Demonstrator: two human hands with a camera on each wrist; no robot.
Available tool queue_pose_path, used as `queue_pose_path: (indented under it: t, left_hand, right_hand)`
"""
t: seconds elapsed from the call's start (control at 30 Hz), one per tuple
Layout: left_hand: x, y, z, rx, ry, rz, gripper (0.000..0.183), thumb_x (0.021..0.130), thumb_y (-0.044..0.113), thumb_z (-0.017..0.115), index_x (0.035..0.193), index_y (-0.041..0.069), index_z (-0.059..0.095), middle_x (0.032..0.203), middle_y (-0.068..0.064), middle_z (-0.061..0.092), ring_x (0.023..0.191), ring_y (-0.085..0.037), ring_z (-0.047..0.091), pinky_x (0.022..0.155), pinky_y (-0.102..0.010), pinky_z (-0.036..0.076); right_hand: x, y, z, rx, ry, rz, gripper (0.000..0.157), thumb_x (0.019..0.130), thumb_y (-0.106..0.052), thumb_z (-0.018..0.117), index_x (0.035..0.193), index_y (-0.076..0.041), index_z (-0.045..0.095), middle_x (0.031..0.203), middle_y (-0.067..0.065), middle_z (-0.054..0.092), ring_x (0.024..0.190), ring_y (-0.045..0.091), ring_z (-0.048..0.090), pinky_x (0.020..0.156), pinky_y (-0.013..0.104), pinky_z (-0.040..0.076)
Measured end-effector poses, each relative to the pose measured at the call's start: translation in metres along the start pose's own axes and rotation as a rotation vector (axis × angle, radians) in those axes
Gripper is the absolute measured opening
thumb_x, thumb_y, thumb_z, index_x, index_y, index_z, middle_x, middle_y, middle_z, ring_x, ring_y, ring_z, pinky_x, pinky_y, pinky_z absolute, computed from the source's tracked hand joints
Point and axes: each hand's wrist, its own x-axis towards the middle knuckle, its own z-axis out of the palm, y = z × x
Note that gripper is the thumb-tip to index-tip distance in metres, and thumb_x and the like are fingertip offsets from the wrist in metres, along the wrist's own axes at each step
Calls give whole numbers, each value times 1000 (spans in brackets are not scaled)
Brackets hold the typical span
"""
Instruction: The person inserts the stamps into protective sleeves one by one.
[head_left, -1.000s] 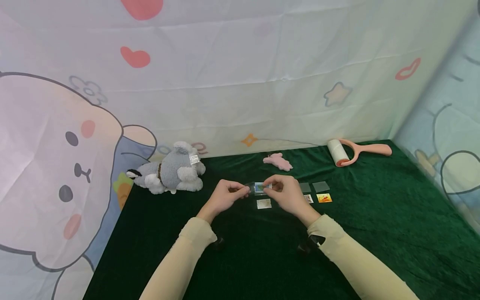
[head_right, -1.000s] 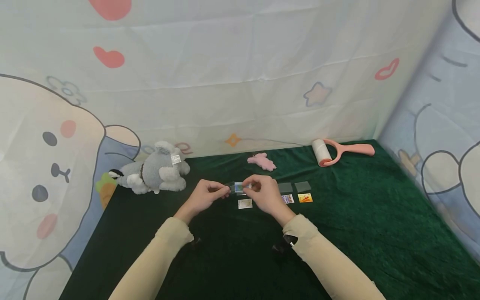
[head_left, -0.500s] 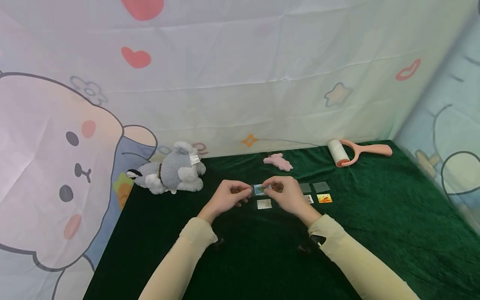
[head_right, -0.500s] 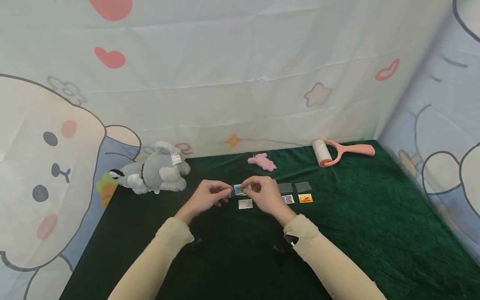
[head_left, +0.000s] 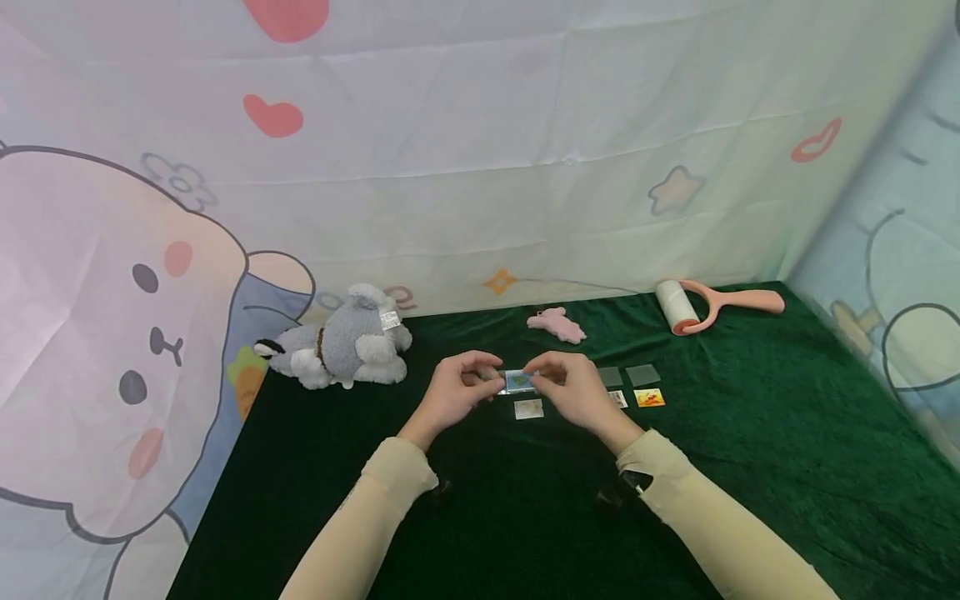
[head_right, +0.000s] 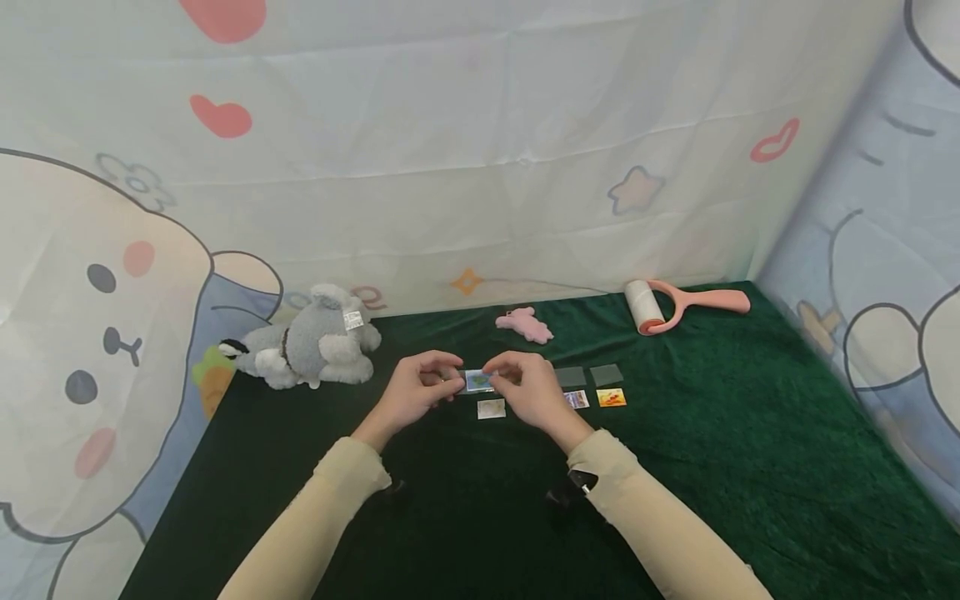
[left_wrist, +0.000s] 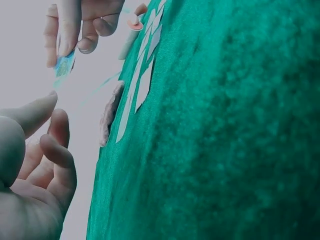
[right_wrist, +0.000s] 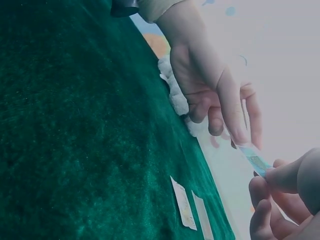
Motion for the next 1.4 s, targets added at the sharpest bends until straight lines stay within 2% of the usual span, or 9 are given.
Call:
queue_pose_path:
  t: [0.1, 0.2, 0.3, 0.4, 0.57, 0.73, 0.93, 1.17, 1.4]
  left_hand:
    - [0, 0, 1, -5, 30, 12, 33, 97, 21, 79, 125, 8, 69, 108, -3, 73, 77, -25, 70, 64, -32, 55]
    - [-1, 0, 1, 11, 48, 27, 22, 96, 21, 80, 115, 13, 72, 102, -4, 74, 75, -27, 69, 64, -31, 54]
    - [0, 1, 2, 42, 52, 57, 12, 96, 21, 79, 107, 17, 75, 96, -4, 75, 74, -27, 68, 65, -31, 53]
    - [0, 1, 3, 59, 46, 95, 10, 97, 20, 79, 106, 17, 77, 100, -1, 74, 77, -24, 68, 69, -32, 54]
    - [-2, 3, 3, 80, 8, 113, 17, 93, 19, 83, 109, 19, 78, 112, 3, 72, 86, -18, 66, 75, -33, 56]
    - [-4, 5, 3, 85, -22, 109, 30, 87, 9, 87, 113, 19, 77, 116, 2, 71, 89, -18, 67, 78, -34, 57]
    - [-5, 7, 2, 119, -16, 99, 30, 88, 9, 86, 115, 19, 76, 112, 0, 71, 88, -17, 67, 81, -35, 58]
    - [-6, 8, 2, 146, -22, 84, 31, 90, 13, 85, 118, 21, 75, 104, -4, 72, 86, -17, 67, 80, -36, 58]
    - [-5, 9, 4, 137, -37, 100, 46, 90, 13, 85, 134, 16, 69, 122, -1, 71, 92, -19, 68, 77, -36, 58]
  right_hand:
    - [0, 0, 0, 33, -1, 5, 12, 100, -7, 71, 111, -11, 76, 107, 7, 78, 93, 20, 73, 85, 44, 58]
    - [1, 1, -1, 70, -3, 7, 10, 100, -6, 71, 110, -9, 74, 104, 8, 79, 90, 20, 73, 84, 43, 58]
    - [1, 1, -1, 89, -2, 11, 9, 100, -5, 71, 108, -8, 74, 101, 8, 79, 87, 19, 73, 83, 41, 58]
    - [1, 1, -2, 92, -7, 19, 8, 100, -6, 71, 107, -7, 73, 100, 8, 79, 87, 19, 73, 83, 40, 58]
    - [1, 2, -2, 90, -22, 41, 8, 101, -9, 71, 109, -9, 73, 101, 6, 79, 88, 19, 72, 86, 41, 58]
    - [2, 2, -3, 97, -35, 44, 12, 103, -8, 68, 113, -7, 73, 105, 8, 79, 90, 20, 72, 83, 38, 57]
    - [3, 4, -5, 137, -74, 76, 18, 105, -8, 63, 120, -5, 72, 112, 12, 76, 92, 23, 71, 79, 33, 57]
    - [3, 3, -5, 136, -102, 75, 18, 105, -6, 63, 121, -6, 72, 114, 12, 74, 94, 24, 70, 82, 36, 58]
    - [2, 3, -5, 133, -89, 54, 17, 103, -5, 66, 119, -8, 70, 112, 11, 75, 94, 23, 71, 86, 40, 60]
